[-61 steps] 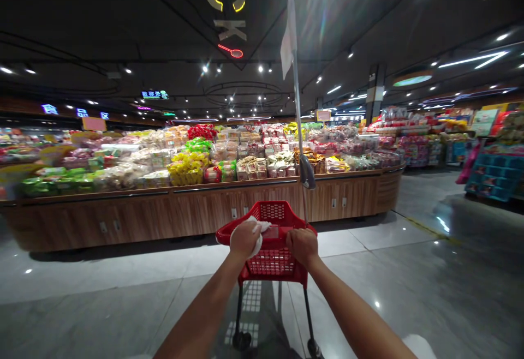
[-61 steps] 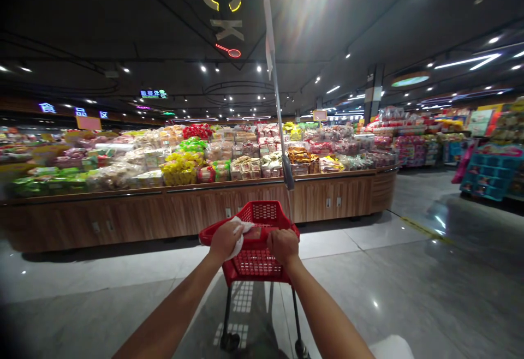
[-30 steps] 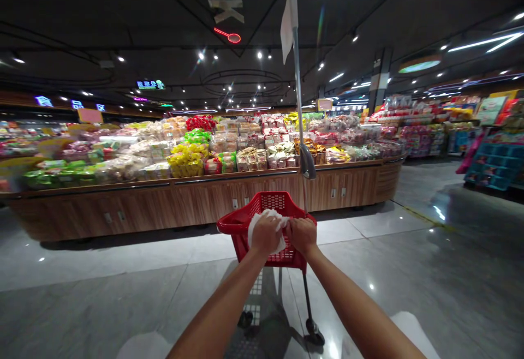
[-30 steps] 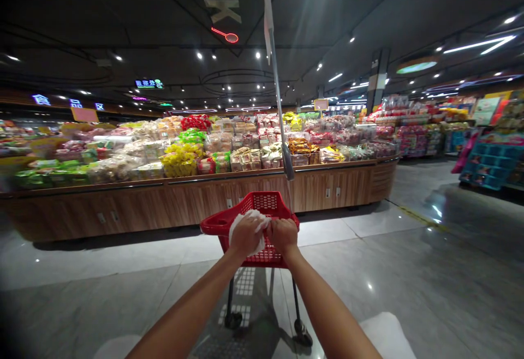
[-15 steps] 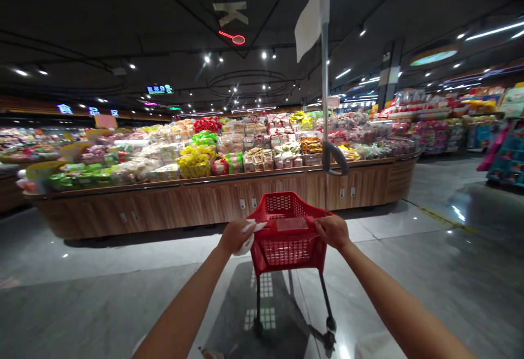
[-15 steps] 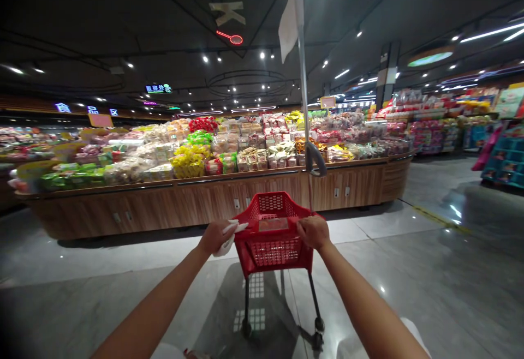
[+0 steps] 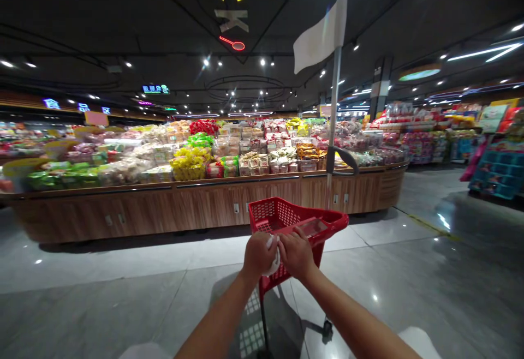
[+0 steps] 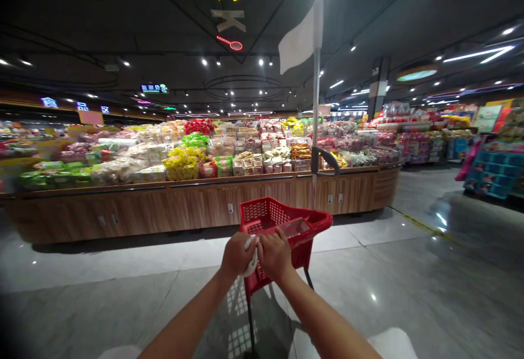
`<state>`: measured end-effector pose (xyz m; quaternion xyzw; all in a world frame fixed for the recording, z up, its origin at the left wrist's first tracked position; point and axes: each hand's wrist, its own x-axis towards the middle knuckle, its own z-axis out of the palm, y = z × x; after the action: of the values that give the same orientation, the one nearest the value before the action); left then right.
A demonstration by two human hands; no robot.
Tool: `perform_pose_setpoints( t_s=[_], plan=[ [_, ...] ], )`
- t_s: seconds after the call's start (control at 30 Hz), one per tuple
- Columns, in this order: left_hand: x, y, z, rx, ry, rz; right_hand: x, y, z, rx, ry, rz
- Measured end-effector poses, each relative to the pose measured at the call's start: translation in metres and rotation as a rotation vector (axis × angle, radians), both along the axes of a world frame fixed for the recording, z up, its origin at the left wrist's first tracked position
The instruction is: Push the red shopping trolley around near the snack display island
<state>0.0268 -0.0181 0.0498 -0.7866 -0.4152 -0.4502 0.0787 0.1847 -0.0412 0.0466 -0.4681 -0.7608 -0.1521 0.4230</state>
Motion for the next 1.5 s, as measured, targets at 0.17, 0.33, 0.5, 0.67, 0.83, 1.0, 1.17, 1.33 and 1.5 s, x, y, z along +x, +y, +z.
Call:
perform_pose_setpoints(
  t_s=[0.17, 0.33, 0.5, 0.67, 0.83, 1.0, 1.17, 1.33, 1.5],
  plan=[
    [0.006, -0.018, -0.014, 0.047, -0.085, -0.329, 0.026, -0.019, -0.01, -0.036, 0.143, 0.095],
    [-0.007, 0.016, -0.04, -0.188, -0.089, -0.32, 0.077, -0.033, -0.008, -0.13, 0.176, 0.198],
    [-0.024, 0.056, -0.067, -0.397, 0.027, -0.141, 0.124, -0.022, 0.007, -0.34, 0.231, 0.207],
    [-0.022, 0.057, -0.084, -0.344, 0.07, -0.065, 0.112, -0.016, 0.032, -0.517, 0.102, 0.087],
    [-0.009, 0.045, -0.092, -0.272, 0.07, -0.085, 0.032, -0.015, 0.013, -0.573, -0.245, -0.147],
    [-0.017, 0.046, -0.094, -0.338, 0.133, -0.037, 0.004, 0.007, -0.021, -0.421, -0.361, -0.283],
    [-0.076, 0.056, -0.087, -0.507, 0.368, 0.188, 0.025, 0.015, -0.028, -0.333, -0.371, -0.248],
    [-0.124, 0.047, -0.087, -0.583, 0.417, 0.339, 0.041, 0.022, -0.029, -0.292, -0.327, -0.352],
    [-0.053, 0.024, -0.094, -0.528, 0.336, 0.302, 0.043, 0.034, -0.031, -0.267, -0.317, -0.386]
  ],
)
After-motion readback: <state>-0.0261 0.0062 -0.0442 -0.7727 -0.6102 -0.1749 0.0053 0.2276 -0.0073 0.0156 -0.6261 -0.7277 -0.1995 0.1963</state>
